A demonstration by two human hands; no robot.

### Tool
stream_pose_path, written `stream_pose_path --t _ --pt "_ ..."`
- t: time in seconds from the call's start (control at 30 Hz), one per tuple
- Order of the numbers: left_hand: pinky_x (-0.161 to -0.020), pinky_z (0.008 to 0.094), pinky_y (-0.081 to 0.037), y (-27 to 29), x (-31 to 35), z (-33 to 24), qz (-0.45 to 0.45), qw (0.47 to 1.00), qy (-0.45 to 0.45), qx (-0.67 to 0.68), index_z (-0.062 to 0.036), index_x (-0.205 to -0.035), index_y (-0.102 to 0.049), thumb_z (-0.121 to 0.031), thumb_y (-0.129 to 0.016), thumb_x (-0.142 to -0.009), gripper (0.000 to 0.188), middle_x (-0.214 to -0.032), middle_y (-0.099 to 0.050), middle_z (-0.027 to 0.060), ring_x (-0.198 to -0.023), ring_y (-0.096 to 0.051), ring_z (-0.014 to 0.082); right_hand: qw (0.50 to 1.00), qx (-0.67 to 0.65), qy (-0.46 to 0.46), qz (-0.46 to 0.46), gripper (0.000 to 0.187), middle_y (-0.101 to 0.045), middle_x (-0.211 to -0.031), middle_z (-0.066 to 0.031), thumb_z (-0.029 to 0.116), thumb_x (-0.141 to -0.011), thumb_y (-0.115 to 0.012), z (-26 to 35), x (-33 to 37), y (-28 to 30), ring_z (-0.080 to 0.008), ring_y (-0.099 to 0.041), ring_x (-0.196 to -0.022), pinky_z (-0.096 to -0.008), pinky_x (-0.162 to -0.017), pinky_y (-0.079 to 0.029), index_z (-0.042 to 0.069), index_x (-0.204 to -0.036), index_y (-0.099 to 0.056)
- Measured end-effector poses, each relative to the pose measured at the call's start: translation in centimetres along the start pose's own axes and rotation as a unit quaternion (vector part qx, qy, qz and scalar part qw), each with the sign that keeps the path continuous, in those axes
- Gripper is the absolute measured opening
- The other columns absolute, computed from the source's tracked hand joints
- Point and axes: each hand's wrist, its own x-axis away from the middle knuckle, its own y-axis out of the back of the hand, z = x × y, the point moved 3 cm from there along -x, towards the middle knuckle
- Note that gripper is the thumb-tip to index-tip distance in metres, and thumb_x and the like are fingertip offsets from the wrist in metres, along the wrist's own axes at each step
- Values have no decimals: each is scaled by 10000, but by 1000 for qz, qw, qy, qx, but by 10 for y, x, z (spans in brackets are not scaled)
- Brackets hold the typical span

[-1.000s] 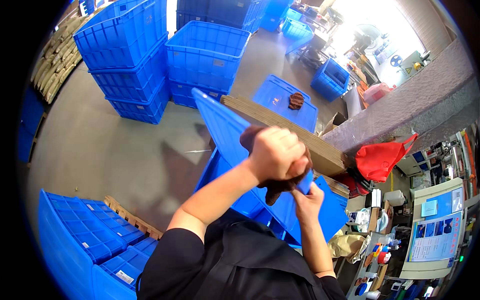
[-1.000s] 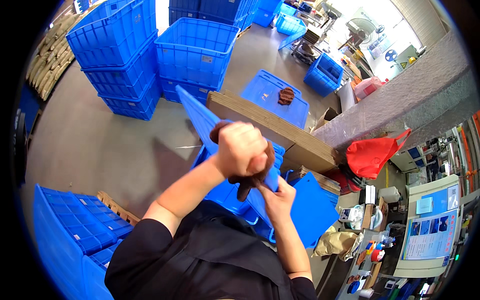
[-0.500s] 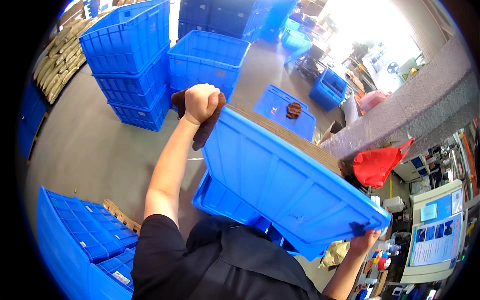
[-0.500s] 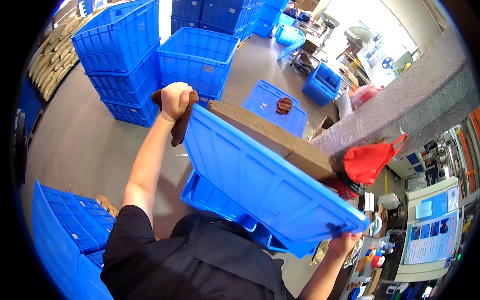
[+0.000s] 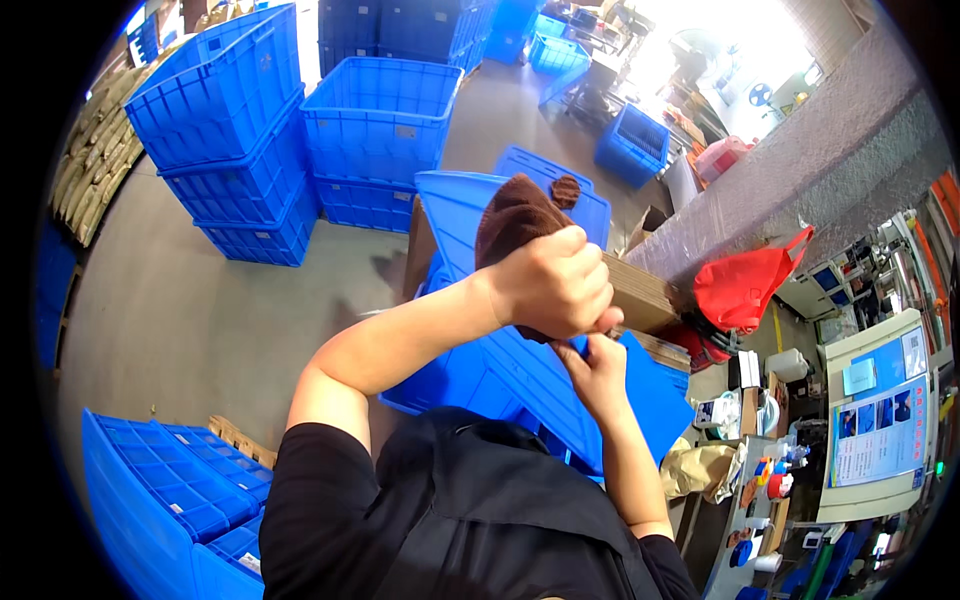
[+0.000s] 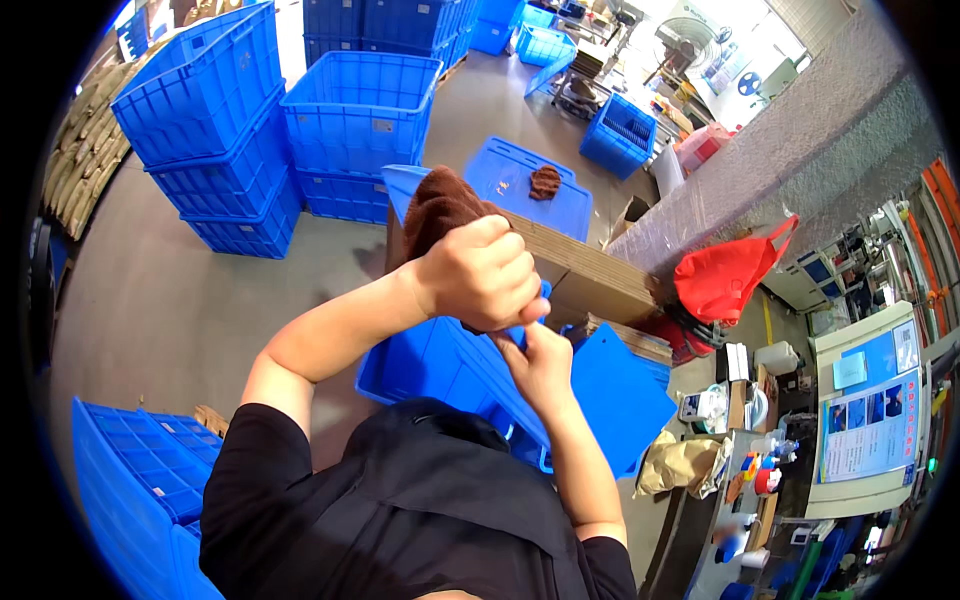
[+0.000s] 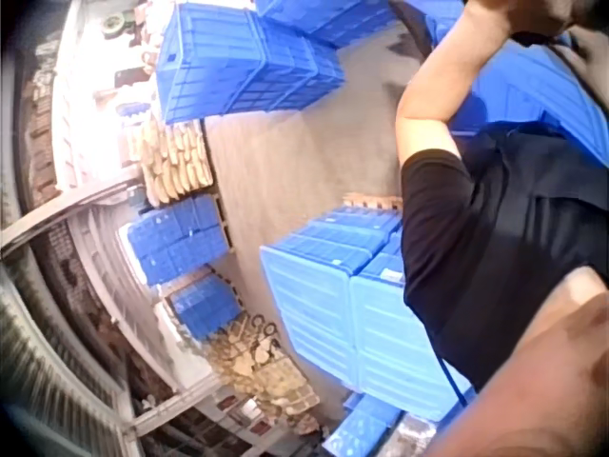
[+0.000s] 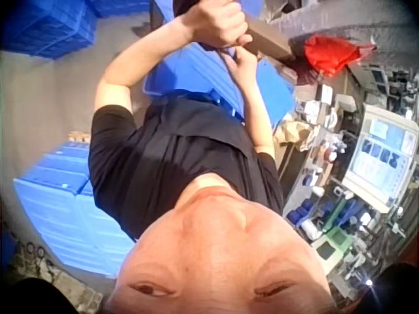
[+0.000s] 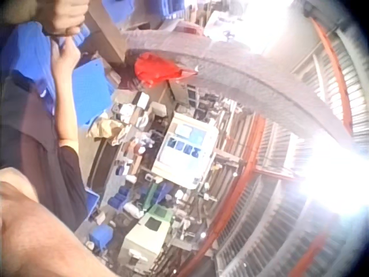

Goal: The person removes a blue plastic crate from a stack, wipes its interior and exterior surfaces with a wet cloth, and places it back on the stack. The person also washes the cloth in a basin of water during the process.

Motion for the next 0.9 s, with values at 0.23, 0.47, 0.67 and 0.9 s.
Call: stream_pose_path --t 0.23,0.47,0.67,0.9 --pt "-730 387 -459 44 -23 45 -142 988 60 -5 -120 -638 -553 -318 -578 -712 212 -681 -520 31 -681 -538 222 993 -109 26 18 206 -635 -719 -123 136 -776 -712 23 -2 20 -181 -613 -611 -284 -589 -469 20 -928 -637" --pt "-638 403 -475 34 25 95 -171 927 329 61 -73 -816 -630 -279 -497 -872 251 -794 -626 127 -730 -596 341 961 -276 -8 -10 231 -623 -752 -20 117 -805 -698 20 16 26 -56 -527 -691 -213 -617 -433 -46 -955 -632" --pt "-718 390 -476 14 106 139 -149 912 374 76 -37 -842 -635 -321 -418 -927 367 -850 -632 154 -818 -603 359 950 -309 -30 -3 306 -657 -912 -115 149 -810 -674 10 38 40 -172 -618 -819 -293 -765 -487 -84 -999 -609" --pt "-646 377 -494 13 209 195 -154 834 525 72 -61 -788 -671 -334 -418 -920 395 -723 -636 158 -717 -635 339 911 -410 -30 -41 407 -642 -938 -155 182 -763 -722 -30 74 84 -260 -642 -845 -402 -784 -522 -81 -1041 -584"
